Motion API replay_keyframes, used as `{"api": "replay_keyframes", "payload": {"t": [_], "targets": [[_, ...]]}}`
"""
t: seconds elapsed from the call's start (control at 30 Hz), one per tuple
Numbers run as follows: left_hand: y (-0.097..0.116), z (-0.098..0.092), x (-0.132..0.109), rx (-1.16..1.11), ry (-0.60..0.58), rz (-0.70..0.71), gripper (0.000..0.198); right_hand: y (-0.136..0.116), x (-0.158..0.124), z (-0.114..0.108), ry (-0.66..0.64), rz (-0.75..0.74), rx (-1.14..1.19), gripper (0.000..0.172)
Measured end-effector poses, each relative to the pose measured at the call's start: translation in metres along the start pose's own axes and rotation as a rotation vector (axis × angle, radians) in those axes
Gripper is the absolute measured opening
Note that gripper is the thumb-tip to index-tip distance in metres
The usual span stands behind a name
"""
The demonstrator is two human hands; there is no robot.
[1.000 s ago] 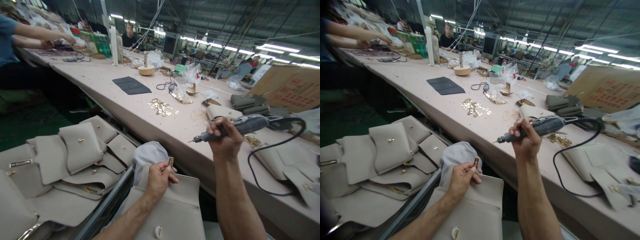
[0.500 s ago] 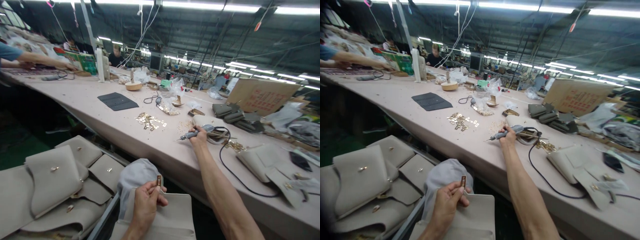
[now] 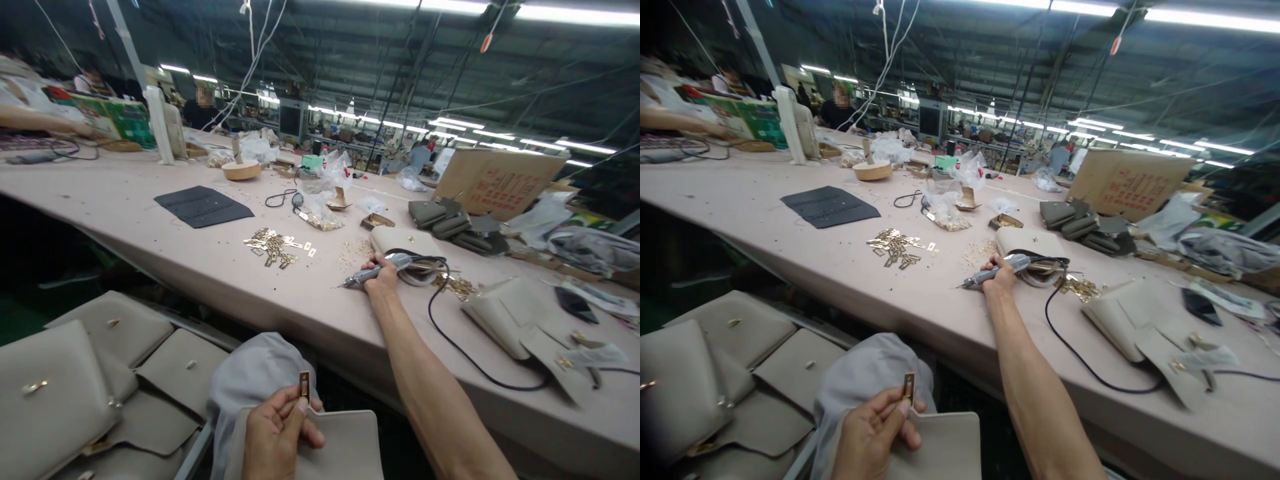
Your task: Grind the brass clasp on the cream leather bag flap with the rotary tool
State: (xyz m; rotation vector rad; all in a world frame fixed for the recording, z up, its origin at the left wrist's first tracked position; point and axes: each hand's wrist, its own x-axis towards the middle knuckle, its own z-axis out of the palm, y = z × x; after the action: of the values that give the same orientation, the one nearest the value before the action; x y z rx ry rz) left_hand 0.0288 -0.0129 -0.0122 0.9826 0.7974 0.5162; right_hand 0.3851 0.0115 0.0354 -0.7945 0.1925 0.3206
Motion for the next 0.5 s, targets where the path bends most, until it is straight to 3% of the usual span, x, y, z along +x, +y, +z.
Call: {"api": "replay_keyframes", "payload": {"t": [0.5], "targets": [[0.003, -0.002, -0.003, 0.011, 0.006, 0.012, 0.046, 0.001, 0.004, -0.01, -0.054, -0.051, -0.045, 0.014]]}}
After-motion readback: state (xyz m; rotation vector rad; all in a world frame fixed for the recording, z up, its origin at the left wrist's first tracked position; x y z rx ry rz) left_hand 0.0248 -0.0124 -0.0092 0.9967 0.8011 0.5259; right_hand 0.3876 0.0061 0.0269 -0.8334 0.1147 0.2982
